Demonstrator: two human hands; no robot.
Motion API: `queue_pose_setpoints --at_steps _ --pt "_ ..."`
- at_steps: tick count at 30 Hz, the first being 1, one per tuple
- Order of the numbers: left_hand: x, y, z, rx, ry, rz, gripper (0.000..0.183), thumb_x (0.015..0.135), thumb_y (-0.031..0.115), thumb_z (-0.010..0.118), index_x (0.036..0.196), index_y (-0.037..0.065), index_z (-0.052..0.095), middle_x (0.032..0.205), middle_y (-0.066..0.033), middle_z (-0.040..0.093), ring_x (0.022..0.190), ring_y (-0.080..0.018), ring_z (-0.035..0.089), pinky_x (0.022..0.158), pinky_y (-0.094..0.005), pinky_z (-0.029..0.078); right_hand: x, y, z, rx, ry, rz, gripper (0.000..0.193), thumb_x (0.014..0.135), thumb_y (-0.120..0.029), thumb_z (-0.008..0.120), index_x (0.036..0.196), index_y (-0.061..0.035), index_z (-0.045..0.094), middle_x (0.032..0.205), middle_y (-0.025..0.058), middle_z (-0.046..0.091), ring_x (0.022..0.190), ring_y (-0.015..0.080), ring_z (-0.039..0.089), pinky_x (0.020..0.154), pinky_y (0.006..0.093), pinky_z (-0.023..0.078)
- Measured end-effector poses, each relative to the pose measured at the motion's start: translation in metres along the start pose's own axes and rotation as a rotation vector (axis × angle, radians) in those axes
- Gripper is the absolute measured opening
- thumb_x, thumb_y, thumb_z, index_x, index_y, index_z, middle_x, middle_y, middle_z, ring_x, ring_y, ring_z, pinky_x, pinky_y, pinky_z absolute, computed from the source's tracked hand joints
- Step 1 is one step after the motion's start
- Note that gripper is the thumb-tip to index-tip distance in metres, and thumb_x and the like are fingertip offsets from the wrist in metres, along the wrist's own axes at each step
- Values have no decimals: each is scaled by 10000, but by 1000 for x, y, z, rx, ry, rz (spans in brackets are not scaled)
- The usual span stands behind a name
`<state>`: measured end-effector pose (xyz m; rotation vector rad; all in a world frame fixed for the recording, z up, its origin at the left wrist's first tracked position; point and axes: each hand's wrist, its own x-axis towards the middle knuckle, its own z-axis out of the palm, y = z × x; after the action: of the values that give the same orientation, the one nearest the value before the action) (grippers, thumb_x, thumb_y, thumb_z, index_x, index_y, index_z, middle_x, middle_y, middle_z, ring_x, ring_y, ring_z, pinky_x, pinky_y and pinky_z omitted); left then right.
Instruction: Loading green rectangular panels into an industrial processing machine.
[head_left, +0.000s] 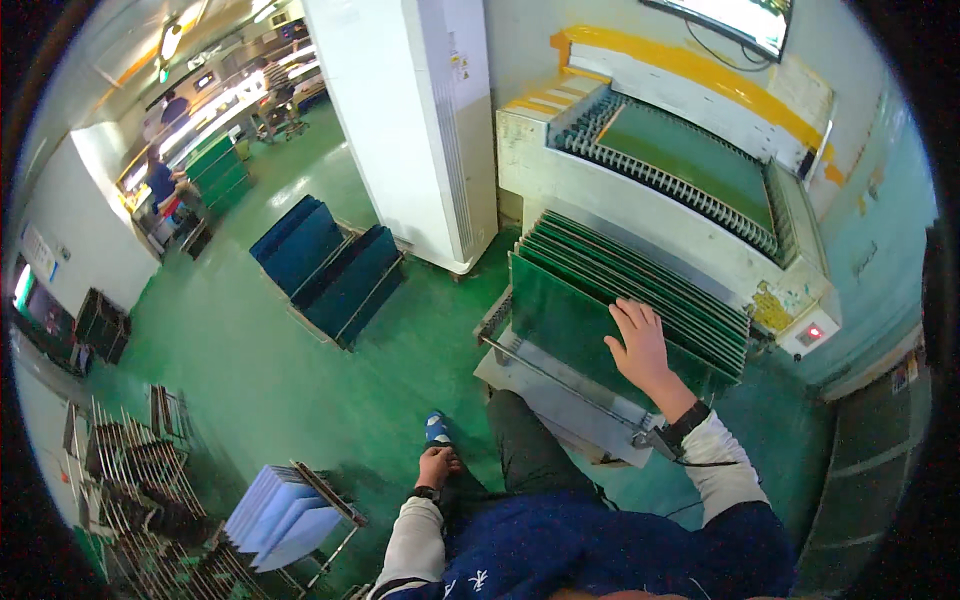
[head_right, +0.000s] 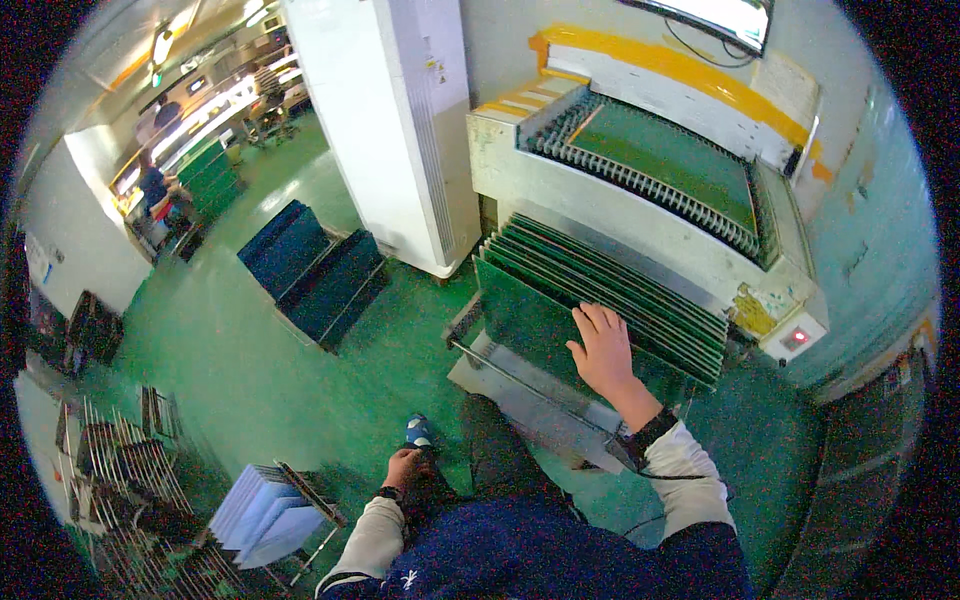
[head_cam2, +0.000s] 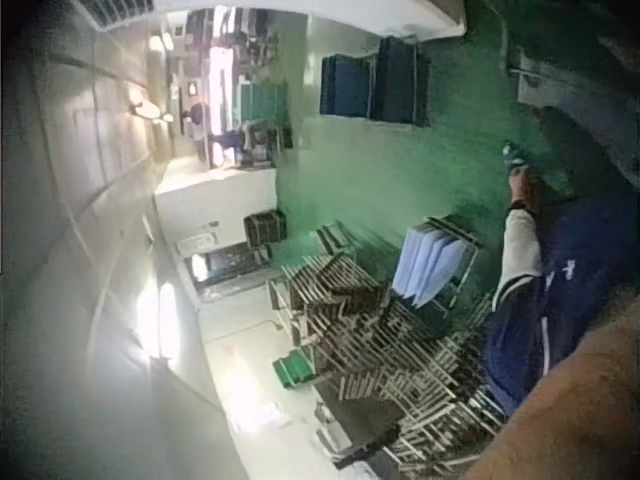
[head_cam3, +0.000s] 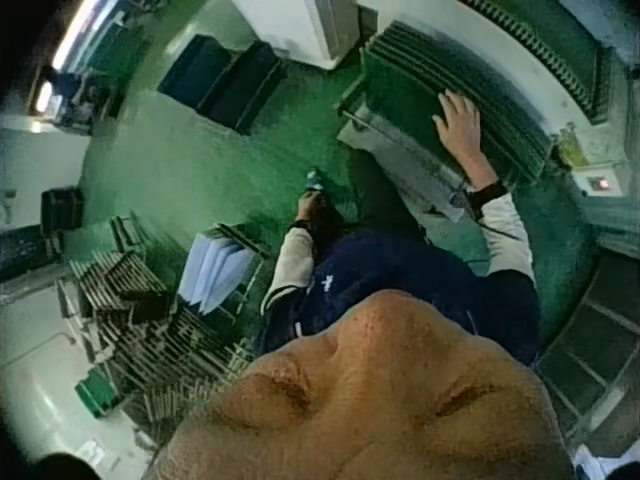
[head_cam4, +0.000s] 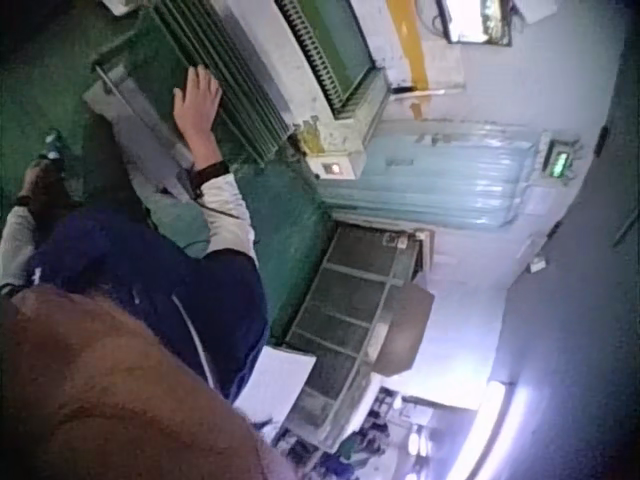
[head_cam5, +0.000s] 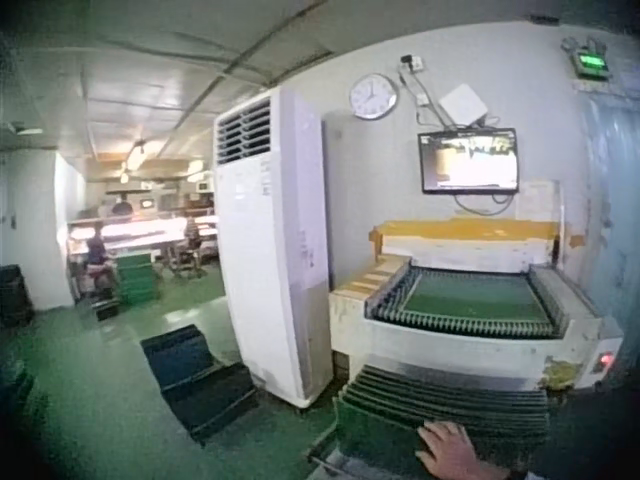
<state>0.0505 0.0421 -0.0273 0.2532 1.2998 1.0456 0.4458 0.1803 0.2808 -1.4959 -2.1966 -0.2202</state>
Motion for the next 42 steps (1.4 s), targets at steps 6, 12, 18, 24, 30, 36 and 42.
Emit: queue_pose_setpoints --at_steps 6,12,18,24,30,36,42 --pt "0 0 -4 91 49 46 161 843 105 600 913 -23 532 735 -87 563 571 -177 559 505 -309 501 5 14 24 159 97 89 367 733 -175 683 1043 -27 553 955 162 604 906 351 561 751 425 461" --pt "2 -3 -9 52 56 19 193 838 132 614 934 -21 545 758 -103 579 557 -195 565 517 -310 512 19 45 32 -47 -308 232 291 735 -286 657 810 -16 579 776 185 608 766 387 580 680 480 456" --pt "22 -16 -17 51 21 11 197 840 139 614 934 -20 544 773 -119 573 589 -203 571 520 -317 517 22 43 32 -66 -312 311 342 747 -312 660 911 -15 614 884 196 620 863 370 587 745 459 461" --pt "37 -30 -26 -1 20 -16 194 842 136 614 934 -17 538 772 -121 572 602 -205 575 534 -335 525 26 22 23 -131 -389 406 418 762 -312 658 1041 -6 612 961 190 633 927 351 594 792 434 470" --pt "15 -11 -9 30 76 -24 195 848 134 604 936 -15 515 768 -118 557 590 -211 571 550 -355 536 25 23 27 -143 -374 422 388 753 -307 666 1002 -13 623 897 199 634 876 359 604 757 437 477" --pt "19 -14 -13 14 58 -16 181 846 127 603 924 -10 515 758 -118 561 581 -215 572 543 -366 537 24 23 29 -133 -275 414 341 753 -302 666 932 -15 623 853 203 630 842 364 603 731 445 476" --pt "24 -20 -17 -24 3 -14 183 845 142 603 916 -12 534 754 -115 570 590 -221 582 551 -360 541 24 20 25 -148 -306 406 329 751 -303 663 909 -17 618 834 206 626 816 370 603 711 453 474"
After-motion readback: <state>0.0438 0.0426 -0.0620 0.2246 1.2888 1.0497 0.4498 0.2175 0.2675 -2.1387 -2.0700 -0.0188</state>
